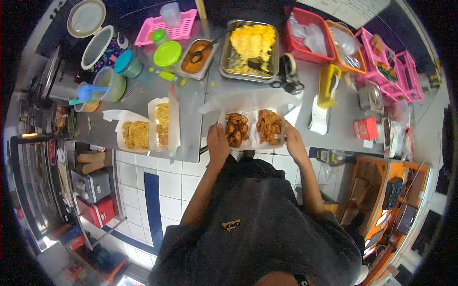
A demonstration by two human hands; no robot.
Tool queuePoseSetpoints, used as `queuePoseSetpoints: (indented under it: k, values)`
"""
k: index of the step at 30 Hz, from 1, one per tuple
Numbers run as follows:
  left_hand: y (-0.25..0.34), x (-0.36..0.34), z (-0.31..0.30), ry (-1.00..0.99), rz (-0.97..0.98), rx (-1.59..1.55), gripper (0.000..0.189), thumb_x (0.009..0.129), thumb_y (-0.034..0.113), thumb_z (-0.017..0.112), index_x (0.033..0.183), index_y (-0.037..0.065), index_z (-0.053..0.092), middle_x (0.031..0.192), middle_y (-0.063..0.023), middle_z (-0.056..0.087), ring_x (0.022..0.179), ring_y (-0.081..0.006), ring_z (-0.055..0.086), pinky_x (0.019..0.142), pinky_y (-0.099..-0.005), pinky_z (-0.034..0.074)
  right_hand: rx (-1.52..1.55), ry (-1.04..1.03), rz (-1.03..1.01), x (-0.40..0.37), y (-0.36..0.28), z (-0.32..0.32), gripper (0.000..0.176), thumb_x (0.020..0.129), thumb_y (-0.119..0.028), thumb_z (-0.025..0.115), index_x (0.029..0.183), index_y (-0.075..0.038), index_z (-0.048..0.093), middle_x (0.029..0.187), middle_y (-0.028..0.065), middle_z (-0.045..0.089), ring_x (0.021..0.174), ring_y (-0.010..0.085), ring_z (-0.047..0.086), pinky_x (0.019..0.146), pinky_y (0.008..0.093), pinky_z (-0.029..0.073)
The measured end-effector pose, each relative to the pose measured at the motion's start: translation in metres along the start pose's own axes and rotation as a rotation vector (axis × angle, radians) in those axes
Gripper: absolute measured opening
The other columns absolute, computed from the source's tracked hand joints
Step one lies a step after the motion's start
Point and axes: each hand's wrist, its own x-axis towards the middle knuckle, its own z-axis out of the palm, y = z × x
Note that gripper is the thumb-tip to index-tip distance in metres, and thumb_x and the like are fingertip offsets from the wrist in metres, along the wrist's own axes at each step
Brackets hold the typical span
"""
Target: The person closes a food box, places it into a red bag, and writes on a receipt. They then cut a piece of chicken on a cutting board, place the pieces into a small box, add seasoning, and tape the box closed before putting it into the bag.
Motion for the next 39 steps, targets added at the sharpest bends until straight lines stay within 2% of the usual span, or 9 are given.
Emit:
queuePoseSetpoints:
  k: [5,11,13,16,19,23,26,29,39]
  values:
    - [-0.009,0.007,0.029,0.014,0.061,0.158,0.038,0.104,0.023,0.037,0.1,-0.009,0.059,0.096,-0.0289,0.06,0.094,-0.0475,0.055,0.088,-0.052,0.044,-0.137,0.182,-0.182,0.041,0.079,0.012,0.031,0.099,-0.018,0.049,0.113,0.004,0.066,0.087,0.0225,0.07,0.08,0.0236,0.069,0.075,0.0354,0.053]
    - [0.042,0.042,-0.022,0.271,0.06,0.338,0.031,0.094,0.017,0.057,0.11,-0.01,0.061,0.109,-0.0308,0.061,0.105,-0.0468,0.056,0.096,-0.0473,0.042,-0.325,0.438,-0.337,0.045,0.013,-0.017,0.022,0.087,-0.013,0.066,0.101,0.004,0.066,0.088,0.017,0.067,0.083,0.024,0.064,0.078,0.0352,0.051]
    - [0.06,0.077,-0.038,0.253,0.559,0.449,0.035,0.091,0.018,0.063,0.114,-0.008,0.058,0.099,-0.0239,0.061,0.096,-0.0413,0.056,0.089,-0.0442,0.045,-0.466,0.648,-0.584,0.058,-0.013,-0.025,0.024,0.083,-0.014,0.069,0.097,0.004,0.065,0.086,0.0192,0.063,0.082,0.0312,0.064,0.077,0.0384,0.052]
    - [0.024,0.114,-0.037,-0.318,0.324,0.177,0.038,0.091,0.02,0.065,0.116,-0.008,0.057,0.102,-0.0216,0.063,0.096,-0.0384,0.06,0.09,-0.0402,0.047,-0.32,0.236,-0.643,0.088,-0.023,-0.03,0.025,0.08,-0.012,0.068,0.098,0.003,0.06,0.087,0.0181,0.057,0.085,0.0339,0.059,0.079,0.0404,0.049]
    - [0.022,0.12,-0.028,-0.405,0.264,-0.113,0.038,0.096,0.023,0.061,0.12,-0.007,0.057,0.107,-0.0188,0.066,0.097,-0.0329,0.063,0.091,-0.0358,0.047,-0.32,0.07,-0.661,0.111,-0.006,-0.013,0.024,0.084,-0.006,0.055,0.106,0.002,0.058,0.091,0.0183,0.058,0.088,0.0316,0.057,0.081,0.0368,0.047]
    - [0.031,0.093,0.006,-0.349,-0.152,-0.604,0.049,0.102,0.035,0.052,0.131,-0.004,0.054,0.12,-0.0124,0.062,0.112,-0.0203,0.055,0.101,-0.0339,0.041,0.193,0.312,-0.625,0.099,-0.004,0.032,0.019,0.096,-0.008,0.041,0.107,0.001,0.053,0.09,0.0102,0.052,0.086,0.0205,0.051,0.081,0.0338,0.044]
    - [0.054,0.08,0.042,0.132,-0.295,-0.653,0.057,0.103,0.041,0.048,0.136,-0.006,0.048,0.13,-0.0153,0.056,0.118,-0.0206,0.052,0.103,-0.0326,0.039,0.296,0.48,-0.54,0.105,-0.013,0.061,0.02,0.103,-0.016,0.041,0.11,0.0,0.049,0.092,0.0084,0.052,0.087,0.0177,0.049,0.082,0.0326,0.043]
    - [0.08,0.093,0.056,0.321,-0.212,-0.689,0.039,0.104,0.038,0.045,0.108,-0.001,0.049,0.1,-0.0074,0.049,0.096,-0.0163,0.046,0.09,-0.0321,0.04,0.267,0.505,-0.485,0.115,-0.018,0.068,0.023,0.105,-0.024,0.041,0.109,-0.002,0.048,0.09,0.0084,0.05,0.086,0.0169,0.047,0.082,0.0322,0.042]
    - [0.055,0.103,0.039,0.058,-0.126,-0.741,0.022,0.102,0.023,0.052,0.105,0.002,0.055,0.091,-0.0028,0.054,0.083,-0.0104,0.047,0.077,-0.0268,0.042,0.172,0.277,-0.468,0.114,-0.009,0.042,0.022,0.105,-0.024,0.044,0.111,-0.003,0.048,0.092,0.0071,0.053,0.086,0.0152,0.048,0.08,0.0297,0.042]
